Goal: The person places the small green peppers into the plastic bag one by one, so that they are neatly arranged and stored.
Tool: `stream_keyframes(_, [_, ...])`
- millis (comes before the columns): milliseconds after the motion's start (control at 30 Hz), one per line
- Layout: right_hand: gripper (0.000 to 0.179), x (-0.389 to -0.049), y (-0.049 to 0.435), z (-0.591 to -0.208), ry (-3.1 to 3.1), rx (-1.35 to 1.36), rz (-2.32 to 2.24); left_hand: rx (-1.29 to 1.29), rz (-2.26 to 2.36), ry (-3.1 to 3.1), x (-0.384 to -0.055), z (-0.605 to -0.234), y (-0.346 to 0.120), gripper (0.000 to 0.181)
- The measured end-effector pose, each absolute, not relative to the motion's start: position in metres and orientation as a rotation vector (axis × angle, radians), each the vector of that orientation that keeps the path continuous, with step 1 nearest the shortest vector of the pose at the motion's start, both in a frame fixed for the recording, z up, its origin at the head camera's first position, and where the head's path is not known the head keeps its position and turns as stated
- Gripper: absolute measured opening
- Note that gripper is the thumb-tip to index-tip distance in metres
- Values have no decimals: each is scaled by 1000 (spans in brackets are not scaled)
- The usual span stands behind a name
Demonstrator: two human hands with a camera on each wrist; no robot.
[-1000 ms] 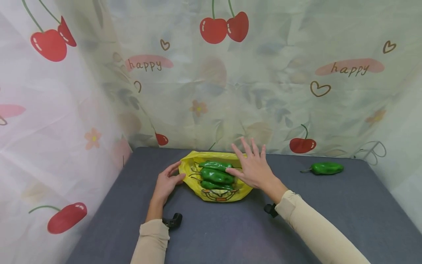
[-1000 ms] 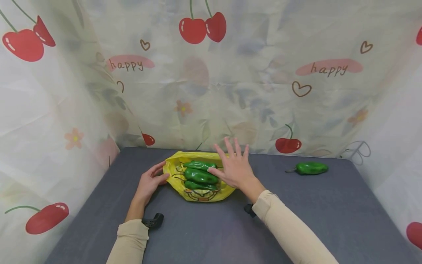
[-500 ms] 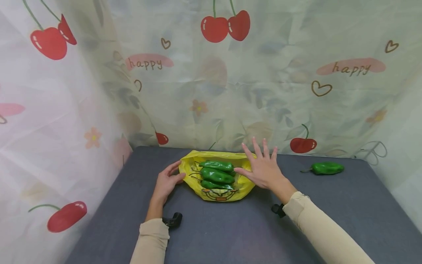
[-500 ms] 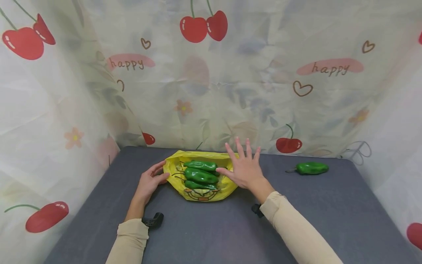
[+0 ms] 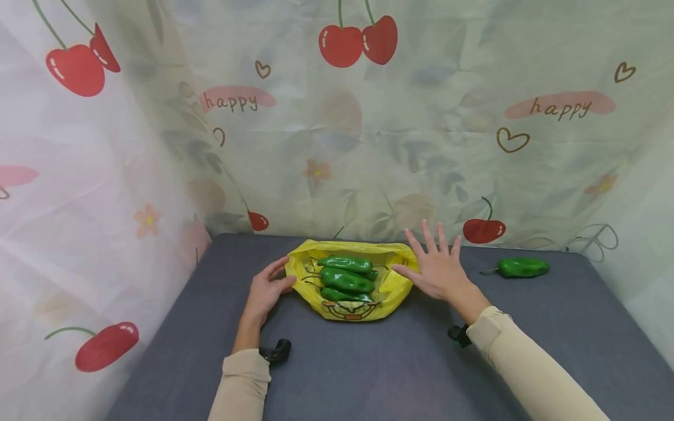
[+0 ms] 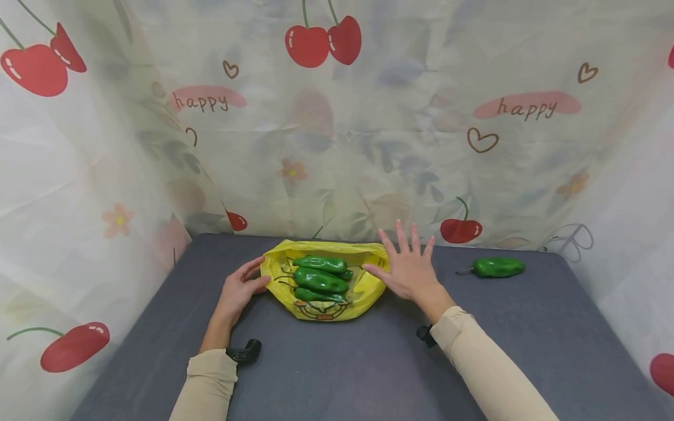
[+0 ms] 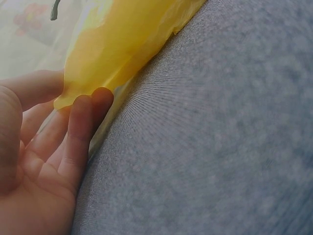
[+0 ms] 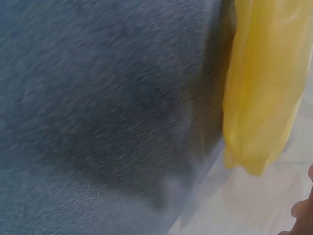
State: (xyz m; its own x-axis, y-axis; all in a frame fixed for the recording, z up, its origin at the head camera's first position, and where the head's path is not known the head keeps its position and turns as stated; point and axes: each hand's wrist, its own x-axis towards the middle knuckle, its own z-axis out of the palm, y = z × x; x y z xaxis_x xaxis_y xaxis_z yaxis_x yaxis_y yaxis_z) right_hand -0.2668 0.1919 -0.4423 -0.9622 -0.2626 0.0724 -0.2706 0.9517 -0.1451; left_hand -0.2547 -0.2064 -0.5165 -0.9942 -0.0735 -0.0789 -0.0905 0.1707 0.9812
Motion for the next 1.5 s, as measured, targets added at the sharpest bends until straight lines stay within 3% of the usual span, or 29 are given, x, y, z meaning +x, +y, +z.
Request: stream_keyframes(1500, [103, -269, 293, -486, -3118, 140, 321, -179, 2018, 2366, -253, -514, -207, 57])
